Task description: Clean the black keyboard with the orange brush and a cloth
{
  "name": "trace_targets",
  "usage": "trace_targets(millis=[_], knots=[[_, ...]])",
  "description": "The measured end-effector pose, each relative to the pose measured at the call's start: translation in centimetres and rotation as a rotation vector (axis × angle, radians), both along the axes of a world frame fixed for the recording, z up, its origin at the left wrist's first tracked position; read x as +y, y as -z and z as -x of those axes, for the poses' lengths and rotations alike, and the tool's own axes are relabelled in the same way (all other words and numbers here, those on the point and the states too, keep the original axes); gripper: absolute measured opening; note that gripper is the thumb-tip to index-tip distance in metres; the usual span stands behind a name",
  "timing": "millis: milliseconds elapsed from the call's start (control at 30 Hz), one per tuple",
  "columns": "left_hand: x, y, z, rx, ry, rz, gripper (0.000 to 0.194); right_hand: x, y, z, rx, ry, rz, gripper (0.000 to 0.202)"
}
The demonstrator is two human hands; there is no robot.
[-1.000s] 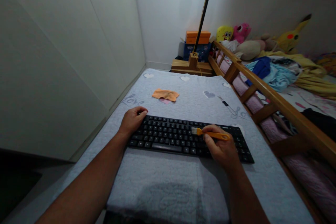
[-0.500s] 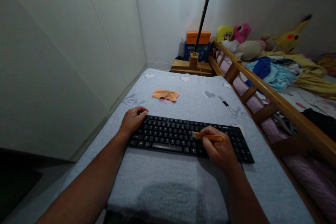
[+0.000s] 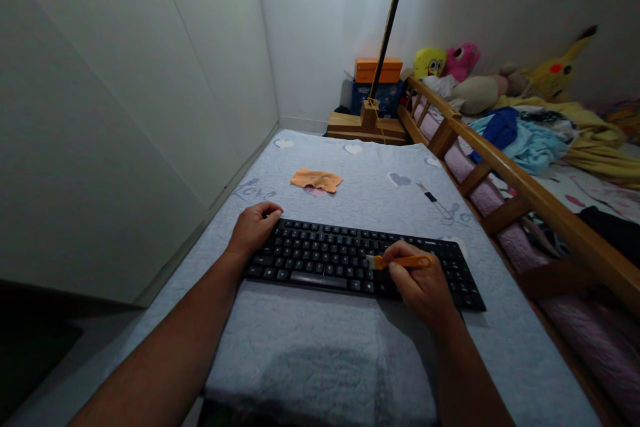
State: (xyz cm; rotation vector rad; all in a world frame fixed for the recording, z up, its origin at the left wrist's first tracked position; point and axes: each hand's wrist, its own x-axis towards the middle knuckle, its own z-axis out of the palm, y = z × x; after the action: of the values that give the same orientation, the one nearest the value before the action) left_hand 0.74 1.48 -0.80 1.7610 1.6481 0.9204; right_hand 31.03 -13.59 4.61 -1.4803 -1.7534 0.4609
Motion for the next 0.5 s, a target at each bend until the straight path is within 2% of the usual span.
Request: trace_targets(millis=[300, 500], knots=[[0.09, 0.15, 0.0, 0.004, 0.004, -0.006, 0.032, -0.21, 0.08, -0.42, 0.118, 0.003, 0.065, 0.015], [-0.04, -0.04, -0.04, -0.003, 0.001, 0.005, 0.031, -0.16, 0.48, -0.54, 0.127, 0.025, 0.02, 0.015]])
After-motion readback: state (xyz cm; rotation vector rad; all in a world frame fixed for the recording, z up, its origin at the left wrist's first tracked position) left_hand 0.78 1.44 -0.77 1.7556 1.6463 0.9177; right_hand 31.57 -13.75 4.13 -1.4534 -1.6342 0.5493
